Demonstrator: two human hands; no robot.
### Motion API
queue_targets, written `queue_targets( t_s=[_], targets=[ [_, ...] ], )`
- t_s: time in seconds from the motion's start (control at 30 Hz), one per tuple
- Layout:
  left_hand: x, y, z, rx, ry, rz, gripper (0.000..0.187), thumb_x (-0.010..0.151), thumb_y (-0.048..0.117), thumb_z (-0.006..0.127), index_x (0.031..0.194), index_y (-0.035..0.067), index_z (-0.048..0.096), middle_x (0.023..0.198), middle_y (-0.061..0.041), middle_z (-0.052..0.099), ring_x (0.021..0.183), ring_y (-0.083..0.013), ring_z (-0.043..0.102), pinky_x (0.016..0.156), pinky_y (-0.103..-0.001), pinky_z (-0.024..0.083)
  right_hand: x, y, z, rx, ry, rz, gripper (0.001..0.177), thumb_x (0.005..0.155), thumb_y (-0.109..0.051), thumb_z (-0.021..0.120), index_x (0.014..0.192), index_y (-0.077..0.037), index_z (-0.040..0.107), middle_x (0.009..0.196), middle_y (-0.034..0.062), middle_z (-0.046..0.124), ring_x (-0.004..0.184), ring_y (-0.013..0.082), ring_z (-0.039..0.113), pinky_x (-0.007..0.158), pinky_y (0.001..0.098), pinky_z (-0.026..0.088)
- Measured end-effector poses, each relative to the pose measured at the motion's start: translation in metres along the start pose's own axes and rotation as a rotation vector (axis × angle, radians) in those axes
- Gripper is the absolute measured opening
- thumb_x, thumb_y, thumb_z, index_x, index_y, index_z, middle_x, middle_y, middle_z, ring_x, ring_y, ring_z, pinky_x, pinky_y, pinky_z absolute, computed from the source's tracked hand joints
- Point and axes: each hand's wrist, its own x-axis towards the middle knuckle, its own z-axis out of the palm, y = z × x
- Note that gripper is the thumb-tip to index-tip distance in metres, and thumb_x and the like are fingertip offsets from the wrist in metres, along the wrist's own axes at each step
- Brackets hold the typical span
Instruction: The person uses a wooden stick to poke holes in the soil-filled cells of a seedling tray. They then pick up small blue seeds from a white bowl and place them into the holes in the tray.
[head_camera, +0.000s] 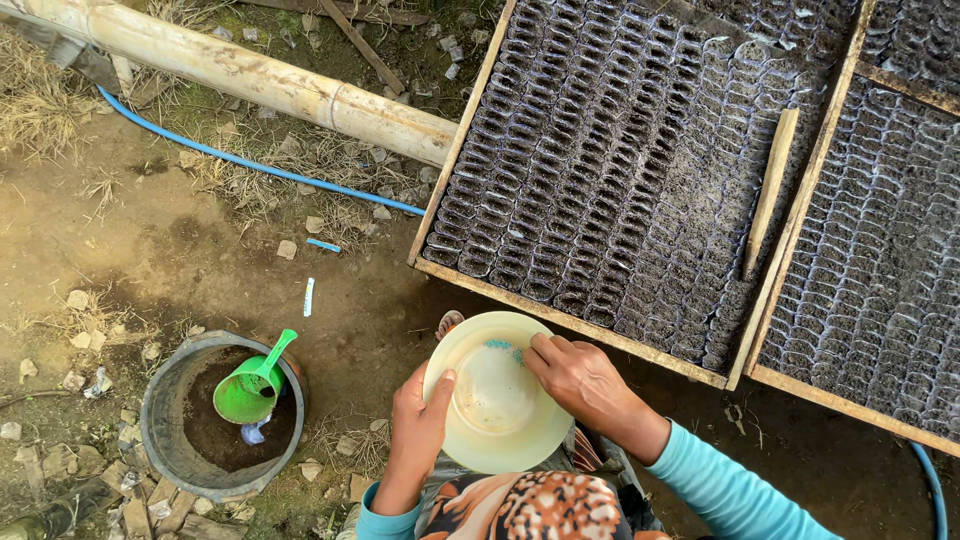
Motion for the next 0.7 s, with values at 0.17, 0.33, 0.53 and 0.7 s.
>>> queue_targets(
  t_s=[0.17,0.33,0.53,0.7],
  targets=[
    [-0.002,0.003,-0.001,-0.018,-0.005,0.006,0.029,0.095,0.026,0.056,0.107,0.008,0.075,0.084,-0.001,0.073,0.076,-0.0100,0.058,0.063,-0.030,0.048,0.003,0.000,-0.002,-0.014,-0.001,0.001,0.017,0.092,0.000,0.054,0.083,-0.014,0.049,0.084,0.0047,0.046,0.062,0.0197,0.050,0.049,0.0344,0.041],
    [-0.003,0.006,-0.002,-0.032,-0.017,-0.018,0.032,0.095,0.027,0.055,0.111,0.008,0.075,0.086,-0.002,0.074,0.077,-0.0110,0.060,0.064,-0.030,0.049,0.002,0.004,0.010,0.199,0.013,0.057,0.019,0.105,-0.019,0.049,0.087,-0.012,0.049,0.085,0.0043,0.047,0.064,0.0227,0.053,0.048,0.0394,0.043],
    [-0.001,0.000,-0.004,-0.043,0.011,-0.039,0.033,0.095,0.027,0.056,0.115,0.008,0.075,0.091,-0.003,0.076,0.080,-0.0120,0.062,0.065,-0.032,0.050,0.020,0.035,-0.004,0.673,-0.005,0.576,0.012,0.097,-0.026,0.061,0.093,-0.014,0.059,0.092,0.0020,0.062,0.072,0.0217,0.063,0.061,0.0400,0.049],
    [-0.002,0.001,-0.007,-0.027,0.009,-0.025,0.033,0.094,0.026,0.056,0.115,0.008,0.074,0.094,-0.003,0.076,0.082,-0.0117,0.063,0.067,-0.031,0.051,0.028,0.054,0.014,0.749,0.076,0.694,0.016,0.100,-0.023,0.055,0.090,-0.011,0.057,0.086,0.0045,0.062,0.080,0.0229,0.059,0.071,0.0385,0.043]
  ],
)
